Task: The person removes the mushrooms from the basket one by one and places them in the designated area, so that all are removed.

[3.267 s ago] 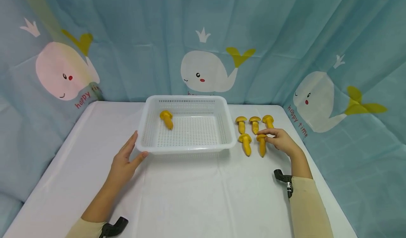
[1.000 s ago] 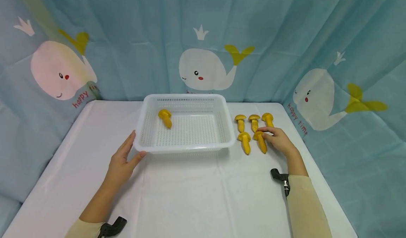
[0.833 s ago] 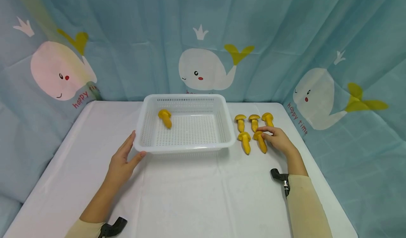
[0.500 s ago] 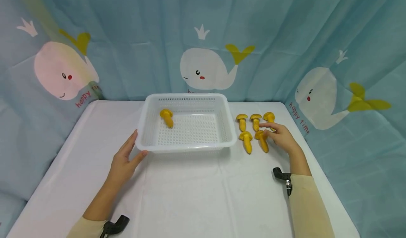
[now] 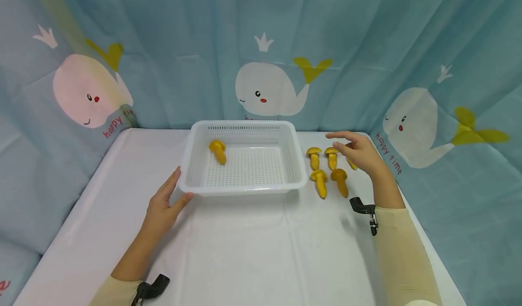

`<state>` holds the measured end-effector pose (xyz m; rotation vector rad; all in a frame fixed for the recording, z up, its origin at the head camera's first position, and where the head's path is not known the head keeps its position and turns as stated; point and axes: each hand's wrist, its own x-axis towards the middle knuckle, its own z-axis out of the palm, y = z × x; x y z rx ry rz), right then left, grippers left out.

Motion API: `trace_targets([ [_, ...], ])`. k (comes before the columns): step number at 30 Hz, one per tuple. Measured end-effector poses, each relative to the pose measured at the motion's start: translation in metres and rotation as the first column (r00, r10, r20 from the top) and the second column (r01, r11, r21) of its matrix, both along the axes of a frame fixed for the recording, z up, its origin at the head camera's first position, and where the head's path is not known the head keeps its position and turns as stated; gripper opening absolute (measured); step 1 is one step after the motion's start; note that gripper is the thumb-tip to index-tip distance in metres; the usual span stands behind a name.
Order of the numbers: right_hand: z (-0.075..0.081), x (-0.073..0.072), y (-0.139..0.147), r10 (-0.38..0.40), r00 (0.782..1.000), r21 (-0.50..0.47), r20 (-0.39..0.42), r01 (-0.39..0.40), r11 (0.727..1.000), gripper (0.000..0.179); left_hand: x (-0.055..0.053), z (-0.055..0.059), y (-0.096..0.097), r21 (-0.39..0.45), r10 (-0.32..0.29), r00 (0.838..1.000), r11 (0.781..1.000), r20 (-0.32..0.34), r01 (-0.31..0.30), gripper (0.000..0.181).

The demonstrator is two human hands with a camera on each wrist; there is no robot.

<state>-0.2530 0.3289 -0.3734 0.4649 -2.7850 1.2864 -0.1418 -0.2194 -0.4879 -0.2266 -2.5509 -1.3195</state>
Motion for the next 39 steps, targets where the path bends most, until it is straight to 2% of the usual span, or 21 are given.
trace_targets([
  [10,0.062,-0.022,-0.043,0.157,0.985,0.074,-0.07,-0.152,0.986,0.034,-0.002,0.001,-0.001,0.008,-0.001,1.0,1.0,-0.002,0.001,0.088],
  [17,0.087,-0.039,-0.075,0.199,0.976,0.101,-0.091,-0.19,0.977,0.033,-0.002,0.0,0.0,0.014,0.004,1.0,1.0,0.007,-0.004,0.088],
  [25,0.095,-0.057,-0.114,0.262,0.964,0.175,-0.049,-0.25,0.952,0.034,0.0,0.002,0.0,0.021,-0.001,1.0,1.0,0.002,0.001,0.088],
  [31,0.098,-0.071,-0.148,0.342,0.94,0.18,-0.024,-0.332,0.926,0.034,0.0,0.0,0.0,0.032,-0.006,1.0,0.999,0.005,0.006,0.088],
  [35,0.094,-0.079,-0.171,0.394,0.919,0.179,0.007,-0.389,0.904,0.034,0.0,-0.002,-0.001,0.025,-0.001,1.0,1.0,0.002,0.001,0.087],
  [39,0.083,-0.085,-0.195,0.428,0.903,0.159,0.031,-0.427,0.89,0.035,0.001,-0.002,-0.001,0.03,-0.002,1.0,1.0,0.01,0.002,0.087],
])
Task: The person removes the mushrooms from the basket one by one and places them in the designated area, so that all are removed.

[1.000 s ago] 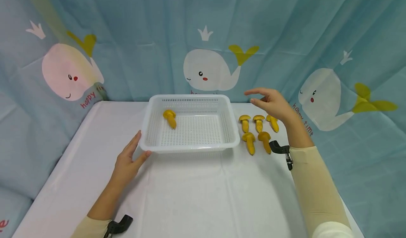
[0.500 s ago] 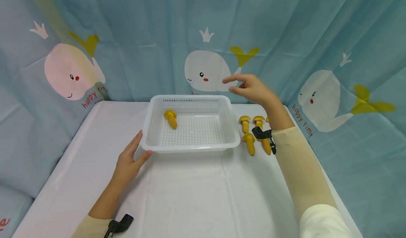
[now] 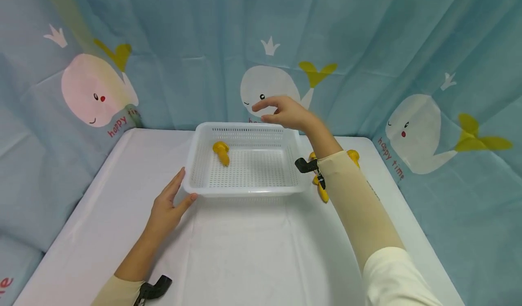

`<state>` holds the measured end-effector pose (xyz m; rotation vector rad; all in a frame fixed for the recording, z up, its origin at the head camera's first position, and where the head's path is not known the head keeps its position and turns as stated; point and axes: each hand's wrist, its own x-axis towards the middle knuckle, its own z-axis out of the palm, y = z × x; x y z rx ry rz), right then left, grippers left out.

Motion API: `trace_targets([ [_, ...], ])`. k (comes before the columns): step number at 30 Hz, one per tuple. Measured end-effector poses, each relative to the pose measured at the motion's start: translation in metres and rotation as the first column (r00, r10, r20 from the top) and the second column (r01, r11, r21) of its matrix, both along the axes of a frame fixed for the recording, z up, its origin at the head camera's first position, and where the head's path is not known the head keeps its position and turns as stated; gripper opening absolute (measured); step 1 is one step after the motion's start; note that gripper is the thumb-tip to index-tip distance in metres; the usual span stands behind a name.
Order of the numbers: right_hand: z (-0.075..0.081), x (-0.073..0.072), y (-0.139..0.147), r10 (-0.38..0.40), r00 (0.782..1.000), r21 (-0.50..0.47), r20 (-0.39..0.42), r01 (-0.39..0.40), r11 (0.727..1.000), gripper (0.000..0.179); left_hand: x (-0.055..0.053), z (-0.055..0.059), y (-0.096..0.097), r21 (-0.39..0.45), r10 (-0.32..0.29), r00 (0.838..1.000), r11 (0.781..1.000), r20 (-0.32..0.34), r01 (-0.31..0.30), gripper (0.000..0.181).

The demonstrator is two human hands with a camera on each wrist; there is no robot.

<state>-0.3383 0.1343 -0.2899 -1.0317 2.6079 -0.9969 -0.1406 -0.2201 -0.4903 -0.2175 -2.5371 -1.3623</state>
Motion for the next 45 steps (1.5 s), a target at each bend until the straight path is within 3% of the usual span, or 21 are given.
trace_targets([
  [9,-0.037,-0.014,-0.042,0.049,0.994,-0.022,0.099,-0.047,0.999,0.032,0.006,-0.003,-0.001,-0.002,-0.003,1.0,1.0,0.01,0.003,0.088],
  [15,-0.058,-0.023,-0.068,0.05,0.99,0.016,0.131,-0.053,0.998,0.035,0.008,-0.006,-0.002,-0.011,0.005,1.0,1.0,0.005,-0.005,0.089],
  [21,-0.076,-0.032,-0.088,0.039,0.974,0.074,0.224,-0.057,0.996,0.033,0.007,-0.005,-0.002,-0.017,0.002,1.0,1.0,-0.015,-0.002,0.09],
  [31,-0.102,-0.043,-0.109,0.044,0.961,0.081,0.272,-0.068,0.994,0.036,0.0,0.0,-0.003,-0.019,0.009,0.999,1.0,-0.037,-0.01,0.089],
  [38,-0.122,-0.048,-0.116,-0.024,0.944,0.12,0.328,-0.017,0.993,0.04,-0.002,-0.001,-0.001,0.002,0.005,1.0,1.0,-0.03,-0.005,0.089],
  [45,-0.132,-0.052,-0.121,0.007,0.952,0.132,0.305,-0.049,0.99,0.04,-0.003,-0.002,-0.003,0.004,0.005,0.999,1.0,-0.036,-0.005,0.089],
])
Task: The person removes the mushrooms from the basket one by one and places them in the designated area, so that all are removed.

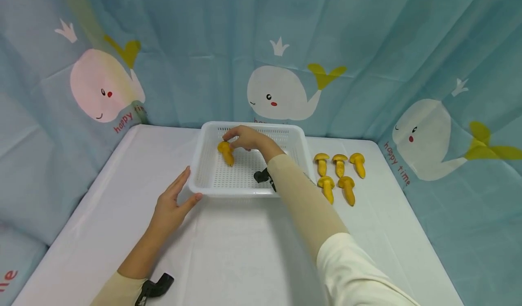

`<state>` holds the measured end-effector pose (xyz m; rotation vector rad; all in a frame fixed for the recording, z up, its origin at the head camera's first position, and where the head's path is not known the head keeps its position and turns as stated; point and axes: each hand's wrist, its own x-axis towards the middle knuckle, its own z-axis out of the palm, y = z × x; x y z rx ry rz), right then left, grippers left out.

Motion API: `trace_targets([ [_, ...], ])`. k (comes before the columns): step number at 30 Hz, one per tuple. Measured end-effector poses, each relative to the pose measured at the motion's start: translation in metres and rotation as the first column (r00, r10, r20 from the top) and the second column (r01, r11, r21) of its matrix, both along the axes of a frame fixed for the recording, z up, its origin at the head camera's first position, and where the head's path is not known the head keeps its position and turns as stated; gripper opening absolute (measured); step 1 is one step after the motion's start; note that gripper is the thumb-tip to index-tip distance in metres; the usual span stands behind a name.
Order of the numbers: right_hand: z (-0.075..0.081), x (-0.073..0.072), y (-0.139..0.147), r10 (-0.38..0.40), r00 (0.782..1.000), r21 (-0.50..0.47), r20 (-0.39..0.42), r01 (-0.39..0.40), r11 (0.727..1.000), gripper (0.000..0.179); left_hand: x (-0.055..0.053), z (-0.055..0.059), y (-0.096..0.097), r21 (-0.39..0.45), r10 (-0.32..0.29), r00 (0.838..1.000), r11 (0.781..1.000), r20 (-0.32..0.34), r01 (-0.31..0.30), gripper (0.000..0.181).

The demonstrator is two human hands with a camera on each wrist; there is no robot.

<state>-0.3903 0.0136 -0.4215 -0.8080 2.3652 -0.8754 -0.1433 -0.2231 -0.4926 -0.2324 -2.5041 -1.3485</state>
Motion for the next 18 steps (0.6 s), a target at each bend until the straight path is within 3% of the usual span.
trace_targets([
  [13,-0.011,0.001,0.002,-0.035,0.999,-0.006,-0.012,0.035,0.999,0.032,0.006,-0.002,0.001,-0.02,0.015,1.0,1.0,0.02,-0.015,0.09],
  [18,-0.01,-0.001,0.001,-0.045,0.999,0.051,-0.009,0.046,0.998,0.035,0.002,0.0,0.0,-0.021,0.007,1.0,1.0,0.001,-0.007,0.089],
])
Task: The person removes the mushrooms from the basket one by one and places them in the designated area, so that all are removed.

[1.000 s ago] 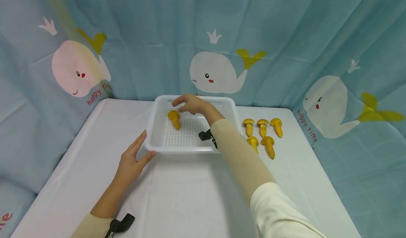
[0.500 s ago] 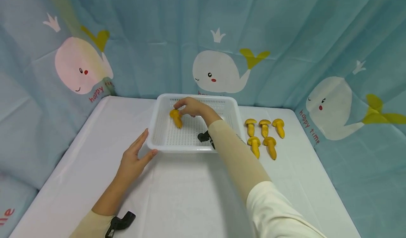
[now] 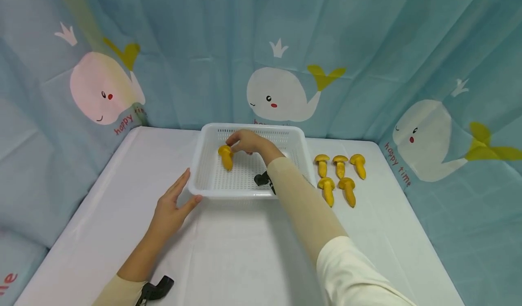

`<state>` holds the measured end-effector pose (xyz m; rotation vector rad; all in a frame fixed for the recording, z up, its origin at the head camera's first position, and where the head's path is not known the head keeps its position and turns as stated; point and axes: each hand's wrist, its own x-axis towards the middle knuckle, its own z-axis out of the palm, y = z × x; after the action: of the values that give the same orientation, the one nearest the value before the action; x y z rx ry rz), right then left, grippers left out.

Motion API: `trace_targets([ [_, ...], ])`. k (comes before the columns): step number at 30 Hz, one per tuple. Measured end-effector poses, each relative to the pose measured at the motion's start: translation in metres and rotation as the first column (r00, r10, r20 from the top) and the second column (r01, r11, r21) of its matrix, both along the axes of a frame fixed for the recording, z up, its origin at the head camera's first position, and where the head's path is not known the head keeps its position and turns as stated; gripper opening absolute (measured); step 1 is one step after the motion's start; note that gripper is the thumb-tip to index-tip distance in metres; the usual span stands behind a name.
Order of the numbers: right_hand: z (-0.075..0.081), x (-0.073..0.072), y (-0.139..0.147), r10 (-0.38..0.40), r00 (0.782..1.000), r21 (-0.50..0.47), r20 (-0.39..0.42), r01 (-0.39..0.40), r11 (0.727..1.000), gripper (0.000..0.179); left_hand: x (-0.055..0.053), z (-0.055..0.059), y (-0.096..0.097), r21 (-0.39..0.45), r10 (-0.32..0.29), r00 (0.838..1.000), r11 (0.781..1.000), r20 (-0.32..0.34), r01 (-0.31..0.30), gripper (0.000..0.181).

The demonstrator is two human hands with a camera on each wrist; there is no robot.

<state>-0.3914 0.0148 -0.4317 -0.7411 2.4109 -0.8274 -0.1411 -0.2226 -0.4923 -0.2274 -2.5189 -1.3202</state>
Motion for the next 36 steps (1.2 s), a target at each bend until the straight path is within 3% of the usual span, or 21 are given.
trace_targets([
  [13,-0.001,-0.006,-0.008,-0.01,0.997,0.006,0.081,0.01,1.0,0.042,-0.007,0.002,0.003,0.022,-0.013,1.0,1.0,-0.014,0.013,0.088],
  [28,-0.011,-0.006,-0.013,-0.017,0.994,-0.044,0.108,0.022,0.999,0.033,0.0,0.003,0.001,0.02,-0.011,1.0,1.0,-0.012,0.012,0.087],
  [36,0.005,-0.005,-0.007,-0.039,0.998,-0.06,0.055,0.043,0.997,0.03,0.0,-0.001,-0.002,0.016,-0.011,1.0,1.0,-0.02,0.011,0.087],
])
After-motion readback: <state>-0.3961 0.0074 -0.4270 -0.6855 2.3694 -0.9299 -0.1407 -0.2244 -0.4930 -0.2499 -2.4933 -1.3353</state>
